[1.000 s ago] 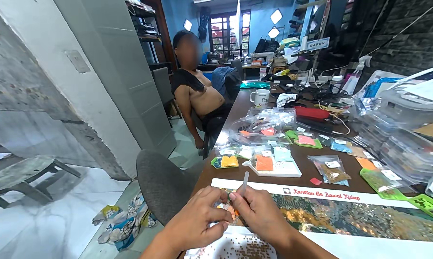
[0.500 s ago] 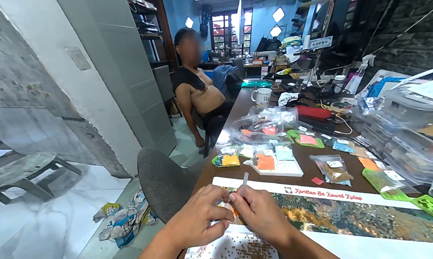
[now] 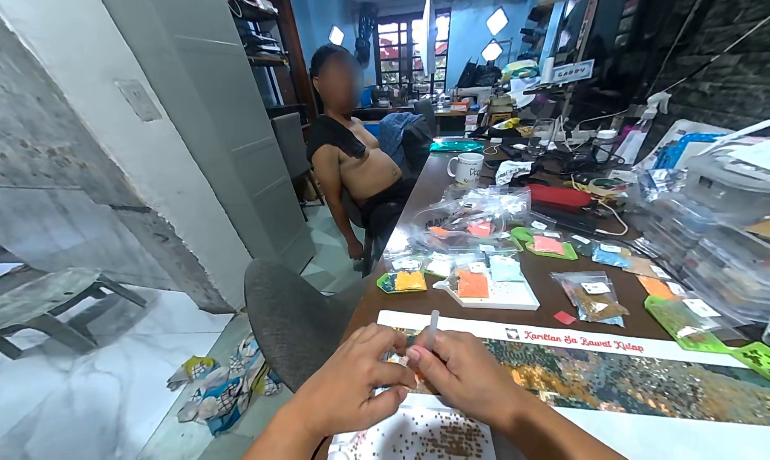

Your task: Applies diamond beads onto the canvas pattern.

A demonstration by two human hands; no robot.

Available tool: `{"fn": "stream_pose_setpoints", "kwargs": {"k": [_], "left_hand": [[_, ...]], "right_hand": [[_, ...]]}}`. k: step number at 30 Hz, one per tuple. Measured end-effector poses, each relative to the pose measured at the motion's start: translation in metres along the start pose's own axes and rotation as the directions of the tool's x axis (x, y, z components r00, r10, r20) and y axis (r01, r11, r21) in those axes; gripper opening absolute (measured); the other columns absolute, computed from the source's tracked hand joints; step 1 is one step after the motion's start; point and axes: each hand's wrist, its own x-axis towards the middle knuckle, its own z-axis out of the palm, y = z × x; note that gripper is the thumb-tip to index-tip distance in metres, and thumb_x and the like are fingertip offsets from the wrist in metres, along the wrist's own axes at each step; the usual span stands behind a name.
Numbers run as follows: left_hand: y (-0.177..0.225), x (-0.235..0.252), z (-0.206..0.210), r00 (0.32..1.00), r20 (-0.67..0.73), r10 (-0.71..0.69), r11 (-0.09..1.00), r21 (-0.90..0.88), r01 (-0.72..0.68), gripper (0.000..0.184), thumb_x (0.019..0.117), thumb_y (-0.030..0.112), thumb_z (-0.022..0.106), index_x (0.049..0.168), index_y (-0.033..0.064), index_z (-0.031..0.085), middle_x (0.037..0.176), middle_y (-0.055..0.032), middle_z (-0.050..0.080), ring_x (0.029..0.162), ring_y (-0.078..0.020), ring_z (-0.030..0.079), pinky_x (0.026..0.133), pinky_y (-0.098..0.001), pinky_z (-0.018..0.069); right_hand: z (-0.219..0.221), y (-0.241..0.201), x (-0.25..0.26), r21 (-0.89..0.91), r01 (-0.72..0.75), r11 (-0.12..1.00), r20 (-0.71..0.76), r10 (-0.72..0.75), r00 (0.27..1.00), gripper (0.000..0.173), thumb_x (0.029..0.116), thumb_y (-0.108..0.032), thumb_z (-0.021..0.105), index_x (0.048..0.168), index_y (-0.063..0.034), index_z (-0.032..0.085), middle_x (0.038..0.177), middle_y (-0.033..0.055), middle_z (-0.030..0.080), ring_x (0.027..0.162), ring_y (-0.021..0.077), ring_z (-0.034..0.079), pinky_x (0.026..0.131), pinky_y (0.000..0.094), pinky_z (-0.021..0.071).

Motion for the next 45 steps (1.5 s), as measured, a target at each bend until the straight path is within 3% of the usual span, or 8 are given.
{"fn": "stream_pose_setpoints", "kwargs": {"k": [4,8,15,38,45], "left_hand": [[0.000,0.000,0.000,1.000,0.005,-0.002,1.000,0.006,0.002,0.035,0.1030,0.039,0.046,0.101,0.0249,0.078,0.113,-0.0094,0.065,0.114,-0.0226,0.058,0.098,-0.0409,0.0464],[0.000,0.001,-0.001,1.000,-0.010,0.017,1.000,0.008,-0.017,0.036,0.1028,0.041,0.045,0.098,0.0237,0.076,0.110,-0.0094,0.065,0.111,-0.0225,0.059,0.095,-0.0405,0.0474],[0.000,0.001,-0.002,1.000,0.000,0.015,1.000,-0.016,-0.015,0.043,0.1038,0.047,0.041,0.096,0.0227,0.076,0.112,-0.0093,0.066,0.113,-0.0218,0.058,0.096,-0.0402,0.0469],[-0.001,0.001,-0.001,1.000,-0.013,0.017,1.000,0.001,-0.017,0.040,0.1028,0.045,0.043,0.099,0.0238,0.077,0.111,-0.0091,0.066,0.112,-0.0211,0.059,0.095,-0.0391,0.0469],[0.000,0.001,-0.001,1.000,-0.005,0.011,1.000,-0.002,-0.012,0.037,0.1015,0.041,0.045,0.099,0.0239,0.077,0.111,-0.0091,0.066,0.112,-0.0216,0.059,0.095,-0.0403,0.0470]], "right_hand": [[0.006,0.001,-0.004,0.090,0.122,0.988,-0.213,-0.101,0.972,0.041,0.1075,-0.034,0.046,0.083,-0.0066,0.063,0.063,-0.0011,0.052,0.057,0.0037,0.049,0.054,0.0221,0.0410],[0.012,-0.003,-0.009,0.206,0.270,0.941,-0.163,-0.239,0.957,0.039,0.1054,-0.025,0.047,0.075,-0.0035,0.059,0.061,0.0032,0.053,0.056,0.0056,0.051,0.053,0.0223,0.0405],[0.019,-0.002,-0.013,0.125,0.390,0.912,-0.109,-0.378,0.919,0.039,0.1027,-0.020,0.047,0.069,-0.0039,0.056,0.057,0.0058,0.049,0.054,0.0110,0.050,0.051,0.0260,0.0388],[0.021,-0.001,-0.014,0.076,0.383,0.921,-0.141,-0.370,0.918,0.038,0.1015,-0.019,0.047,0.067,-0.0044,0.055,0.056,0.0052,0.048,0.053,0.0110,0.049,0.051,0.0260,0.0381],[0.019,0.000,-0.014,0.190,0.283,0.940,-0.164,-0.254,0.953,0.038,0.1020,-0.021,0.046,0.070,-0.0045,0.057,0.058,0.0028,0.049,0.054,0.0071,0.048,0.051,0.0241,0.0380]]}}
